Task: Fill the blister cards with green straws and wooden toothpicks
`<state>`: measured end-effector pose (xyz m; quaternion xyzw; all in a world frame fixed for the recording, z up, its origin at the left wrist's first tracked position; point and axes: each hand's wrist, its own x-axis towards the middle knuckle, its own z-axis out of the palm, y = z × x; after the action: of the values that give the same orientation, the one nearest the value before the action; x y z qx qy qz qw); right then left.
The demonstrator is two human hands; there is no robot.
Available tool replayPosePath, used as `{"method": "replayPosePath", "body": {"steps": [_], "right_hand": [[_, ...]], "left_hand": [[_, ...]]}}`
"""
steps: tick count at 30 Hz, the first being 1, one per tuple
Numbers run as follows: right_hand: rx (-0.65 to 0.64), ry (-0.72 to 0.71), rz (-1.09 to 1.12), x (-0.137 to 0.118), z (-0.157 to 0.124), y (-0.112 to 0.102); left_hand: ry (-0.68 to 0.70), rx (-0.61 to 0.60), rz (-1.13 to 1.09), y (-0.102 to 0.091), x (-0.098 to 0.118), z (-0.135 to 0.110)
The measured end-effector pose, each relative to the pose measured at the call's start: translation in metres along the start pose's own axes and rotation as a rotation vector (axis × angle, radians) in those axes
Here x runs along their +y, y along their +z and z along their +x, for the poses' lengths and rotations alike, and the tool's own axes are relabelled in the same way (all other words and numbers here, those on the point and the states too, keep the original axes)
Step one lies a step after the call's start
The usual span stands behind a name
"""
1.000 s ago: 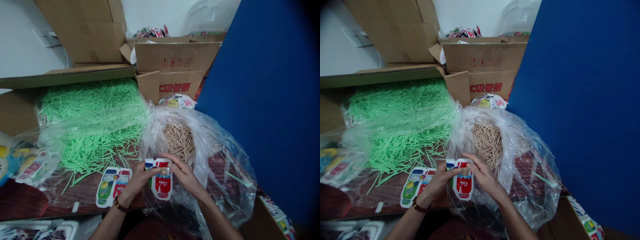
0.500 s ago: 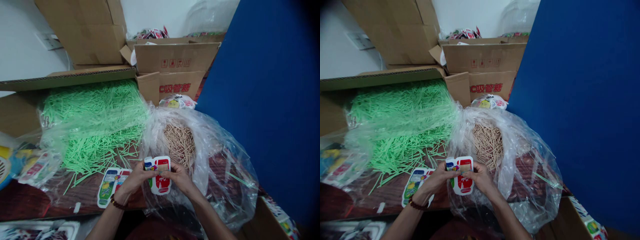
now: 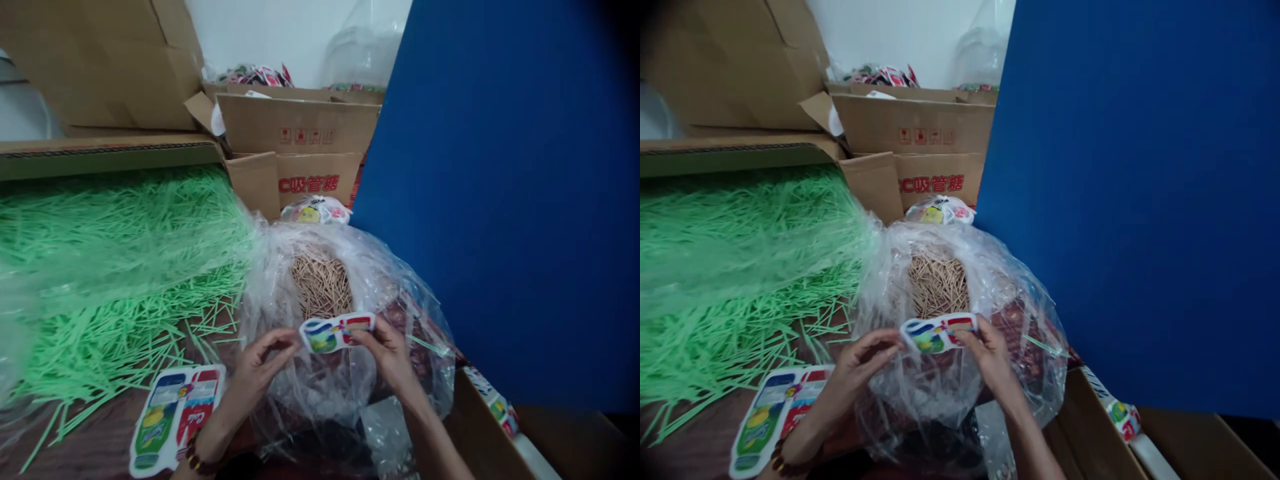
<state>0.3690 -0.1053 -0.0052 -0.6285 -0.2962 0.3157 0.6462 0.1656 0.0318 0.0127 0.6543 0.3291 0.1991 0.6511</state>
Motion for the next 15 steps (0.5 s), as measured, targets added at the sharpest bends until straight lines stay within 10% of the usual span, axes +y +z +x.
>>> {"method": "replayPosePath", "body": {"steps": [8,15], "right_hand": [[0.697,-0.132,0.063,0.034,0.037,-0.121],[0.884,-0.040,-0.121,0.083,0.046,-0.147]], "left_hand": [[0.012,-0.122,0.148,0.012,-0.009,-0.004],[-0.057,0.009,0.079,-0.004,-0.033,-0.018]]}}
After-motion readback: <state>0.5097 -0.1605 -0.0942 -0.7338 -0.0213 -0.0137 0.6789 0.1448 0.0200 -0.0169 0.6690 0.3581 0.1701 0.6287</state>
